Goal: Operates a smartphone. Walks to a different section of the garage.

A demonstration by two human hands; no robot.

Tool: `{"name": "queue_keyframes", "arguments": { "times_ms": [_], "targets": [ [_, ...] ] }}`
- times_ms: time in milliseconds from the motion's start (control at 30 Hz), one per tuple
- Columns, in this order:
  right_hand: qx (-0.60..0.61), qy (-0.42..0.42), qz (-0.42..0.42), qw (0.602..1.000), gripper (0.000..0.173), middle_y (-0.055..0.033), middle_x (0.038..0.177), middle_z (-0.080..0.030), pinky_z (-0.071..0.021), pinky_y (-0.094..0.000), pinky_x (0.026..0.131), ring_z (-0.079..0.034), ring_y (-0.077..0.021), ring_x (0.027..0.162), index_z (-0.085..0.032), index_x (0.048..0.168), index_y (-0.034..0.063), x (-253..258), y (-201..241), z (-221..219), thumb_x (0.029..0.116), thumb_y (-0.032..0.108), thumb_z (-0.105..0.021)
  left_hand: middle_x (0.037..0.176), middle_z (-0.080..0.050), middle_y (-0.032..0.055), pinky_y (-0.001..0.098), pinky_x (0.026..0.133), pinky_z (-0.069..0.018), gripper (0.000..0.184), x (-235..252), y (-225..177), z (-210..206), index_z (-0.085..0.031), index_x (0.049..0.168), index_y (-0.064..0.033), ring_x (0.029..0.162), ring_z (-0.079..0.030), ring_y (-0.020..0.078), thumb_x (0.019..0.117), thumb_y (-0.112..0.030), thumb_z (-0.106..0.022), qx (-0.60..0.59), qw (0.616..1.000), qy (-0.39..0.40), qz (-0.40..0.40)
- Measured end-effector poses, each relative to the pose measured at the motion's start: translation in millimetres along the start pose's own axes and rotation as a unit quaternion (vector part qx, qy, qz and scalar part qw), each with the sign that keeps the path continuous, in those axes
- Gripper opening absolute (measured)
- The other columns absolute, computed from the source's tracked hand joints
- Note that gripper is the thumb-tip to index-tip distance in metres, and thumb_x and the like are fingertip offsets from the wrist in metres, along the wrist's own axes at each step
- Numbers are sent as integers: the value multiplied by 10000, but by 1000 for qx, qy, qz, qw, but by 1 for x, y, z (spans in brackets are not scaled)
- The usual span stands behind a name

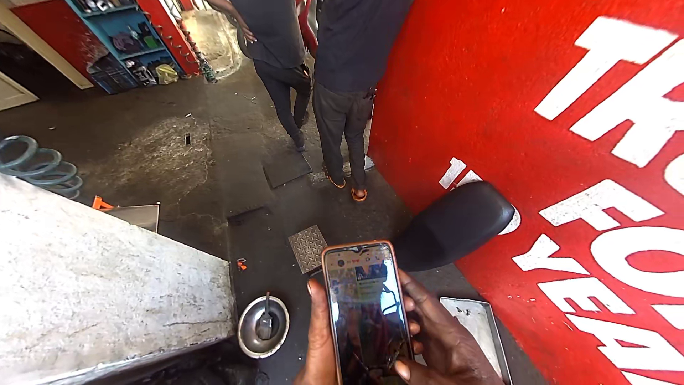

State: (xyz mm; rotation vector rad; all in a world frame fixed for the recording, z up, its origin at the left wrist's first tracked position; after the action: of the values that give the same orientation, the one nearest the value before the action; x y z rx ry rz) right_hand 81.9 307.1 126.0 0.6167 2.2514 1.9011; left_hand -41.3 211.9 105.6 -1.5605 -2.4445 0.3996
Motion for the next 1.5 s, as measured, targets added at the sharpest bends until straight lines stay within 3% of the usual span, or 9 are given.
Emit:
{"name": "queue_keyframes", "arguments": {
  "times_ms": [100, 167, 267, 333, 667, 833, 967, 1067, 1500],
  "targets": [
    [-74, -20, 19, 997, 871, -101, 1375, -527, -500, -164, 946, -543, -30, 1182, -227, 1539, -130, 3, 1, 0, 844, -4, -736, 1236, -710, 106, 425, 1033, -525, 651, 0, 3, 5, -693, 1278, -149, 1184, -667, 224, 875, -657, -629, -8, 999, 24, 41],
    [-94, -51, 50, 993, 709, -95, 1353, -592, -494, -196, 990, -569, -30, 1167, -354, 1503, -119, 5, 1, 1, 908, 36, -708, 1243, -688, 172, 468, 1015, -526, 745, 1, 6, 9, -666, 1300, -108, 1171, -663, 298, 847, -699, -634, -23, 997, 41, 65],
    [-66, -91, 54, 992, 431, -10, 1249, -676, -556, -178, 832, -635, 9, 1015, -529, 1414, -53, 8, 6, 5, 1029, 133, -585, 1253, -707, 92, 402, 1048, -518, 620, 0, 2, 5, -684, 1298, -152, 1198, -661, 200, 907, -627, -609, -6, 999, 34, 25],
    [-50, -77, 51, 994, 418, -1, 1240, -677, -560, -173, 775, -640, 11, 978, -533, 1414, -43, 9, 9, 8, 1047, 156, -558, 1260, -707, 71, 389, 1064, -506, 582, 1, 0, 2, -686, 1302, -158, 1213, -652, 176, 932, -598, -593, -9, 999, 45, 17],
    [-61, -55, 53, 995, 473, -30, 1337, -640, -569, -209, 869, -632, -20, 1092, -477, 1452, -60, 10, 13, 12, 1032, 127, -585, 1249, -714, 56, 364, 1061, -503, 584, 6, 0, 3, -686, 1299, -164, 1204, -654, 151, 939, -610, -575, 13, 998, 61, 19],
    [-64, -53, 55, 995, 453, -21, 1321, -657, -553, -258, 959, -634, -42, 1121, -508, 1440, -39, 8, 11, 18, 1029, 131, -592, 1227, -730, -9, 322, 1060, -506, 527, 6, -4, -8, -710, 1278, -225, 1191, -656, 90, 950, -599, -539, 30, 998, 41, 27],
    [-61, -59, 59, 995, 408, -17, 1298, -673, -579, -278, 934, -658, -75, 1111, -567, 1410, 10, 7, 11, 26, 1018, 117, -612, 1291, -688, 101, 422, 1056, -511, 676, 12, 2, -1, -665, 1337, -145, 1220, -648, 224, 915, -663, -558, -26, 991, 97, 85],
    [-71, -66, 67, 993, 389, -26, 1306, -683, -562, -319, 994, -658, -119, 1161, -594, 1396, 42, 7, 10, 32, 1016, 124, -617, 1299, -676, 139, 469, 1028, -528, 761, 14, 4, 0, -660, 1340, -125, 1197, -660, 286, 873, -718, -565, -45, 987, 98, 121],
    [-135, -172, 125, 968, 397, -29, 1309, -677, -525, -343, 1055, -642, -168, 1206, -619, 1372, 159, 34, 15, 30, 981, 186, -677, 1279, -685, 142, 487, 1013, -529, 759, 14, 11, 4, -676, 1323, -145, 1169, -669, 299, 856, -736, -574, -41, 985, 83, 146]
  ]
}}
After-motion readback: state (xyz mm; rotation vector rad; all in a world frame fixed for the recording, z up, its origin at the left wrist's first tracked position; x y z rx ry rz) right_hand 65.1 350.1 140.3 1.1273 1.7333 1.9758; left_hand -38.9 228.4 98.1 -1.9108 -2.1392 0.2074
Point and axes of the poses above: each hand's wrist, its own x-axis towards the middle knuckle, its own z-axis out of the back of the hand, y = z × x, the point moved 3 cm from there along x, towards the middle knuckle
